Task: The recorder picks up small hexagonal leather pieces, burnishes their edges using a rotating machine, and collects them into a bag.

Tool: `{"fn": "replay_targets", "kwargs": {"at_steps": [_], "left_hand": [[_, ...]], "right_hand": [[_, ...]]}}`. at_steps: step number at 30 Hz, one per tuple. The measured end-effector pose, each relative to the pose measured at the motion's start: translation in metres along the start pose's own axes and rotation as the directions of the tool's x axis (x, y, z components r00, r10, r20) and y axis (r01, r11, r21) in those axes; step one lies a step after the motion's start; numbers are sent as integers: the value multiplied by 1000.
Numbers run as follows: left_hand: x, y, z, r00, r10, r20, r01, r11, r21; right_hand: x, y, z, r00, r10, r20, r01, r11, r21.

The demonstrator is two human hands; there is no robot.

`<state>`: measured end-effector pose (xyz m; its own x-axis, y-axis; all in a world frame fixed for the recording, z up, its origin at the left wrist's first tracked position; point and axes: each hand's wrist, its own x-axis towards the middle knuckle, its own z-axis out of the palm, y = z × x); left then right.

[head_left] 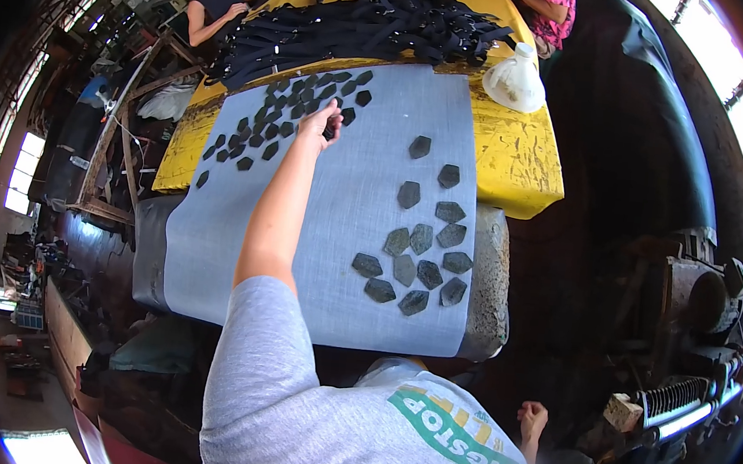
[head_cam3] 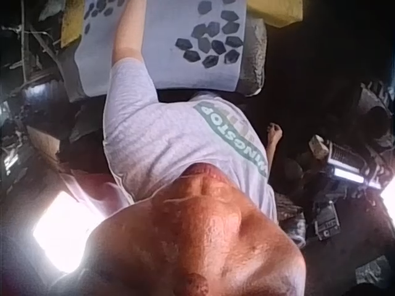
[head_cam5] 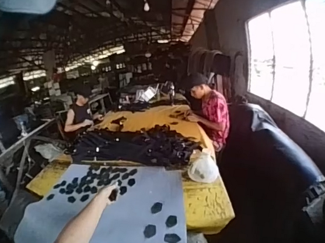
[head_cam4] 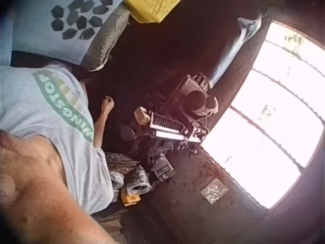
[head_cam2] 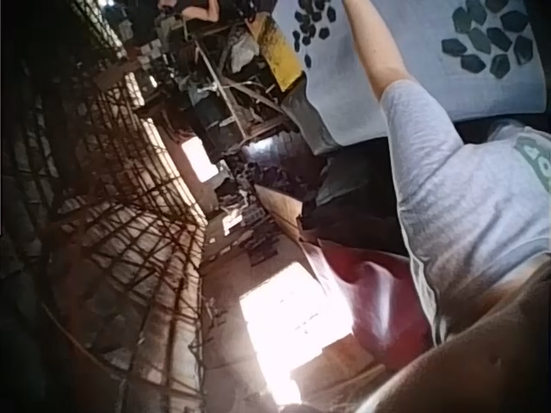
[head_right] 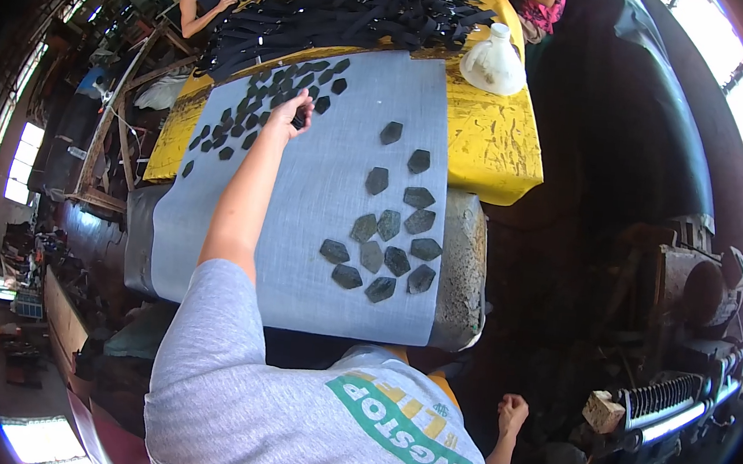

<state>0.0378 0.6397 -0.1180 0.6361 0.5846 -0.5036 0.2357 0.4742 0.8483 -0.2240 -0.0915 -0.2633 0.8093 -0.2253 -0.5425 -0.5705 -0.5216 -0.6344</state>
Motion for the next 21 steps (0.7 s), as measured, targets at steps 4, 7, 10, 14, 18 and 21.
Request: {"fn": "replay_targets", "kwargs": {"at_steps": [4, 7, 10, 14, 18, 21], "left_hand": [[-85, -16, 48, 842, -95, 531, 319, 881, -349], [-160, -35, 99, 659, -100, 745, 434, 860, -268], [-219, -63, 139, 536, -120, 836, 415, 899, -137], [-280, -103, 188, 424, -162, 891, 390, 921, -18], [-334, -143, 224, 358, -137, 923, 414, 910, -26], [-367, -154, 240, 275, -155, 949, 424, 905, 25]], "right_hand": [[0, -93, 5, 828, -548, -121, 525, 833, -177], [-29, -190, -1, 795, -594, -120, 584, 804, -110], [-45, -255, -5, 725, -675, -139, 671, 737, -81], [-60, -307, -11, 538, -778, -326, 842, 514, 164], [-60, -314, -24, 660, -640, -393, 749, 604, 273], [-59, -298, -39, 677, -576, -459, 729, 611, 309]]}}
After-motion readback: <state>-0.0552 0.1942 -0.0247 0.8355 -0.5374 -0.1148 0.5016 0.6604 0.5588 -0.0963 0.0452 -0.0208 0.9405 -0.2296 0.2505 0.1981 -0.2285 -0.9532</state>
